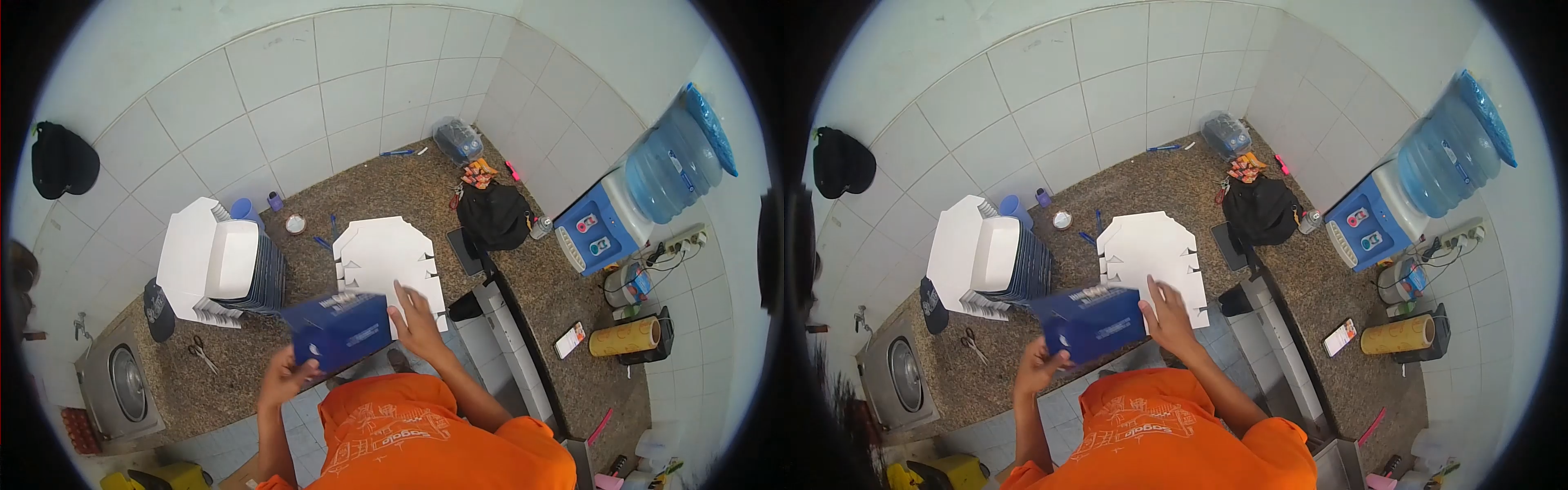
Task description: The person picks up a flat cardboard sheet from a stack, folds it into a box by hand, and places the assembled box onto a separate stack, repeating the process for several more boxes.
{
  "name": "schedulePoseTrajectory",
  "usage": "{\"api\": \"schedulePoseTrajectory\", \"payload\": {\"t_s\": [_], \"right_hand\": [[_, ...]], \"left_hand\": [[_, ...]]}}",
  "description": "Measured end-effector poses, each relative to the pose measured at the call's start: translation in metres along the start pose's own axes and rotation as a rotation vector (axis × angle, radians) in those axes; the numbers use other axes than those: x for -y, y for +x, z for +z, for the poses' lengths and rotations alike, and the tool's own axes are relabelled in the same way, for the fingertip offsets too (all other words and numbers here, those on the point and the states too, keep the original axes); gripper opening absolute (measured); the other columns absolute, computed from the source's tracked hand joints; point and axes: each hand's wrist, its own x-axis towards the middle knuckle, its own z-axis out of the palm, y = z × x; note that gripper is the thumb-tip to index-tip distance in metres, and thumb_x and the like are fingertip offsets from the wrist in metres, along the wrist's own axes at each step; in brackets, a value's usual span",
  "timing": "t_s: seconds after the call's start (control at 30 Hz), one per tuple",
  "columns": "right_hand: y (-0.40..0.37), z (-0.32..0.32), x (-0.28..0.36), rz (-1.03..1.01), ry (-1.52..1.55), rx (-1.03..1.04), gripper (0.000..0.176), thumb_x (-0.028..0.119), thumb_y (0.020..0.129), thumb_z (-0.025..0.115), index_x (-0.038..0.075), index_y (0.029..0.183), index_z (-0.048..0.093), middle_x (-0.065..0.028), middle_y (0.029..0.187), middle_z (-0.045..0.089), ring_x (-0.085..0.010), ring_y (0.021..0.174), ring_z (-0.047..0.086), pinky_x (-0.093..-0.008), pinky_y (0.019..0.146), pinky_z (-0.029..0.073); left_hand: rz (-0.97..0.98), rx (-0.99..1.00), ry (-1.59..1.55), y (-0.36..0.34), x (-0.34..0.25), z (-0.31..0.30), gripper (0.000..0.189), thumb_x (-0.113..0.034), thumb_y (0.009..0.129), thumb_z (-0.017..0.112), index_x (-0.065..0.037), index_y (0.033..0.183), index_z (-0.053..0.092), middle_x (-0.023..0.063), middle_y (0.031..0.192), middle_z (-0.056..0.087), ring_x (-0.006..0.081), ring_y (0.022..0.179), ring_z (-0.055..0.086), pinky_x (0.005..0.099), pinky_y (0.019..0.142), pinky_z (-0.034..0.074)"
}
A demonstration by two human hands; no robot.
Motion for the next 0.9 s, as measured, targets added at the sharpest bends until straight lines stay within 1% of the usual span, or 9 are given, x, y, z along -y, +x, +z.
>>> {"api": "schedulePoseTrajectory", "payload": {"t_s": [0.07,0.13,0.27,0.33,0.43,0.57,0.63,0.73,0.9], "right_hand": [[0.012,-0.006,0.017,-0.18,-0.331,-0.114,0.044,0.03,0.109,0.051,-0.003,0.137,0.058,-0.021,0.123,0.065,-0.0311,0.118,0.061,-0.0377,0.103,0.046],[0.013,0.002,0.034,-0.026,0.484,0.42,0.041,0.028,0.107,0.055,0.001,0.137,0.062,-0.0148,0.124,0.068,-0.0252,0.119,0.062,-0.0366,0.103,0.046],[0.012,0.0,0.052,-0.034,0.83,0.546,0.032,0.017,0.094,0.074,0.006,0.123,0.074,-0.0074,0.105,0.071,-0.0178,0.1,0.063,-0.0315,0.091,0.049],[0.016,-0.007,0.05,-0.064,0.773,0.604,0.032,0.016,0.086,0.082,0.008,0.117,0.077,-0.0058,0.102,0.068,-0.0159,0.096,0.062,-0.0302,0.085,0.049],[0.029,-0.029,0.046,-0.133,0.444,1.031,0.033,0.017,0.079,0.085,0.012,0.11,0.077,-0.006,0.101,0.063,-0.0214,0.093,0.062,-0.0334,0.082,0.05],[0.025,-0.029,0.055,-0.162,0.34,0.839,0.029,0.015,0.081,0.083,0.01,0.108,0.075,-0.0069,0.1,0.064,-0.0237,0.096,0.063,-0.0348,0.083,0.05],[0.018,-0.02,0.062,0.025,0.225,0.398,0.025,0.015,0.085,0.077,0.008,0.108,0.071,-0.0094,0.104,0.063,-0.0276,0.1,0.064,-0.0362,0.089,0.05],[0.021,-0.017,0.064,-0.107,0.408,0.552,0.016,0.011,0.09,0.073,0.006,0.105,0.073,-0.0097,0.108,0.064,-0.0261,0.107,0.063,-0.0369,0.095,0.049],[0.011,0.008,0.079,-0.201,0.483,0.341,0.012,0.01,0.096,0.065,0.004,0.102,0.074,-0.0138,0.121,0.063,-0.029,0.114,0.062,-0.0378,0.1,0.047]], "left_hand": [[0.02,0.118,0.083,0.003,0.013,0.014,0.032,-0.013,0.098,0.071,-0.001,0.127,0.062,0.008,0.111,0.073,0.0145,0.098,0.071,0.0308,0.077,0.059],[0.027,0.24,0.166,0.0,0.014,0.035,0.032,-0.015,0.099,0.07,-0.002,0.127,0.063,0.0079,0.11,0.073,0.0146,0.098,0.071,0.0312,0.074,0.06],[-0.356,0.349,-0.142,0.0,0.018,0.05,0.029,-0.02,0.103,0.063,0.0,0.124,0.063,0.0086,0.105,0.073,0.0171,0.094,0.072,0.0326,0.075,0.06],[-0.428,0.325,-0.312,-0.003,0.051,0.057,0.027,-0.018,0.103,0.063,0.002,0.122,0.064,0.0084,0.101,0.072,0.0172,0.087,0.071,0.0319,0.076,0.059],[-0.485,0.22,-0.499,-0.006,0.042,0.079,0.024,-0.015,0.102,0.061,0.002,0.118,0.065,0.0084,0.098,0.071,0.0164,0.082,0.069,0.0307,0.075,0.057],[-0.394,0.121,-0.579,0.003,0.044,0.071,0.033,-0.015,0.103,0.058,0.009,0.125,0.06,0.0123,0.11,0.071,0.0192,0.092,0.072,0.035,0.086,0.059],[-0.282,0.097,-0.537,0.004,0.035,0.062,0.035,-0.021,0.104,0.061,0.008,0.125,0.062,0.0089,0.109,0.072,0.0145,0.091,0.071,0.0314,0.086,0.057],[-0.001,0.044,-0.173,0.002,0.029,0.056,0.034,-0.026,0.105,0.061,0.003,0.123,0.066,0.0038,0.097,0.073,0.007,0.078,0.064,0.0234,0.074,0.051],[-0.026,0.043,-0.208,-0.003,-0.014,0.069,0.025,-0.018,0.103,0.065,0.002,0.116,0.069,0.0028,0.098,0.073,0.0068,0.083,0.064,0.0249,0.08,0.053]]}}
